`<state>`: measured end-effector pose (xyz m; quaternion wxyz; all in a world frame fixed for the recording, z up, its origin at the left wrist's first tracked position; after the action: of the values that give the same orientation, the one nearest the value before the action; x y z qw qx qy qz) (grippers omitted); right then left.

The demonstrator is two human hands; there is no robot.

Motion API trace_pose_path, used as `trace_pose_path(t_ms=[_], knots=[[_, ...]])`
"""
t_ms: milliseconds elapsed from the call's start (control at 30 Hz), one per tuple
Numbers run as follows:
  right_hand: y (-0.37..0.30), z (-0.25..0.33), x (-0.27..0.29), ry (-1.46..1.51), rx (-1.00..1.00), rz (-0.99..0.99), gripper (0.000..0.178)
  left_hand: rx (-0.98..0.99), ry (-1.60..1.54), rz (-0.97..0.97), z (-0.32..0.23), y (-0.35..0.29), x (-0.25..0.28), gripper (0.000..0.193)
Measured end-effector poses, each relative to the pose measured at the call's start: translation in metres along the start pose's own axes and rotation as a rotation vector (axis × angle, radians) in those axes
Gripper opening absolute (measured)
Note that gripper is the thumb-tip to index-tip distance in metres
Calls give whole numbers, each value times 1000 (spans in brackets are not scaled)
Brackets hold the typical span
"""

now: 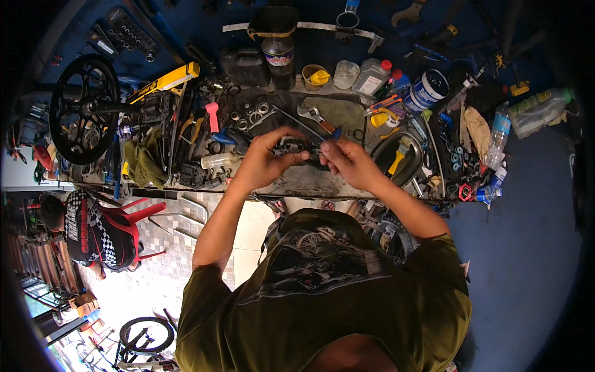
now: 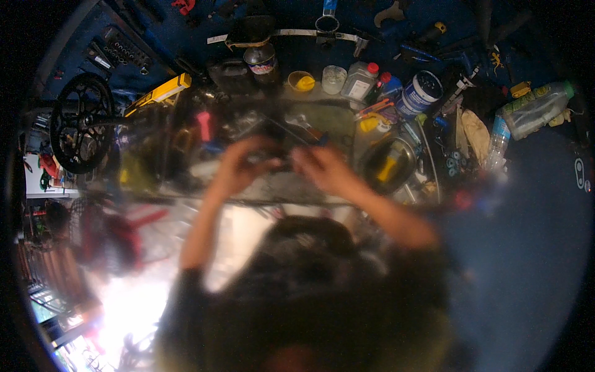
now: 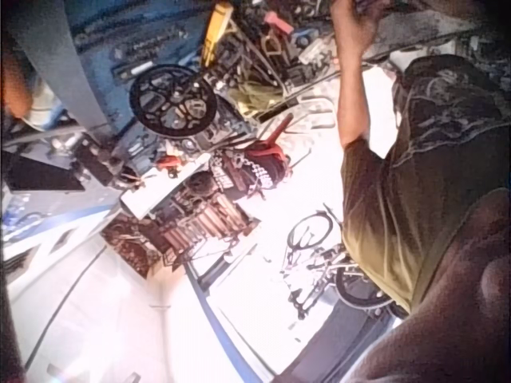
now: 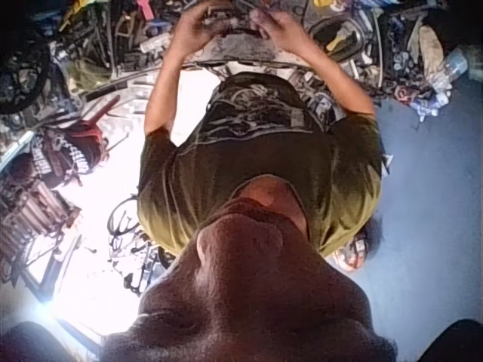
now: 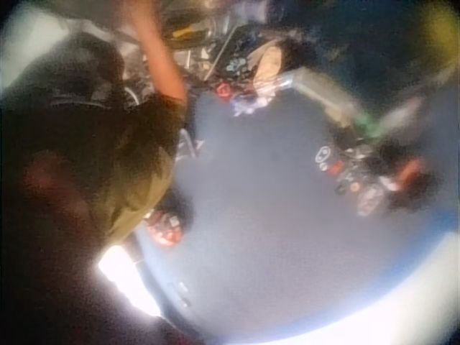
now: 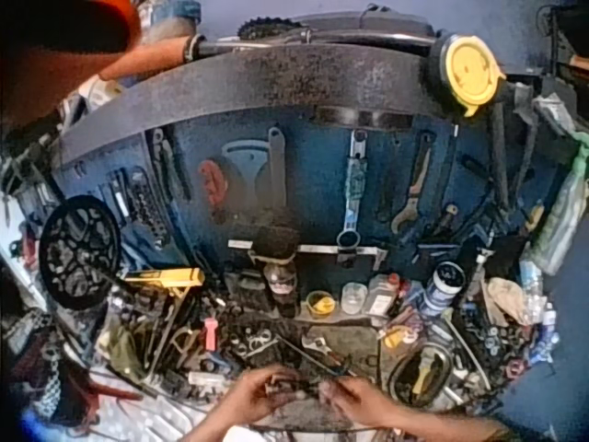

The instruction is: The person assembles small mechanical components on a cluttered workbench. They use a screwdriver and adjustable wrench to tighten and fit parts together, handling the assembly with both hands throughout the clip.

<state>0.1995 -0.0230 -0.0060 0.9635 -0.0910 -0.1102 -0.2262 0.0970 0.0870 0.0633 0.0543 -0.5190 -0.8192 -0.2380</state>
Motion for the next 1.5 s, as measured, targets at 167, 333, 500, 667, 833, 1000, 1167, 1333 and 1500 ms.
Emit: trace_pose_path(t_ms=[167,333,500,667,833,1000,1167,1333,1500], knots=[[-37,88,-9,-831,876,-194,20,537,-348,50,38,-12,-7,24],[-15,53,1,-479,492,-58,19,371,-354,7,33,-11,-8,27],[-7,-18,-5,127,-211,119,20,-95,69,22,-21,-3,-4,27],[-32,81,1,-645,693,-228,21,297,-202,22,20,-9,-5,27],[-42,89,-6,-857,842,-166,20,470,-341,41,25,-12,-7,27],[-21,45,0,-313,440,-34,16,0,-61,29,-11,-5,-2,30],[-17,-17,-6,241,-177,61,16,-291,232,17,-37,-4,-8,31],[-34,73,4,-605,699,-183,17,456,-374,41,31,-6,-21,27],[-5,-1,19,-63,234,-70,33,-114,26,-28,8,-1,-19,35]])
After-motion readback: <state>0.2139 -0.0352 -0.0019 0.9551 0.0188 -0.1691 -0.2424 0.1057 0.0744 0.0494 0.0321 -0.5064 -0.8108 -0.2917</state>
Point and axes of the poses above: each hand's wrist, its own y-axis towards the middle knuckle, its own x-axis out of the back of the hand, z = x × y, the point moved 10 cm from there along y, towards the middle knuckle, and after that the axes turned 3 degrees about -z, right-handed, at the moved point
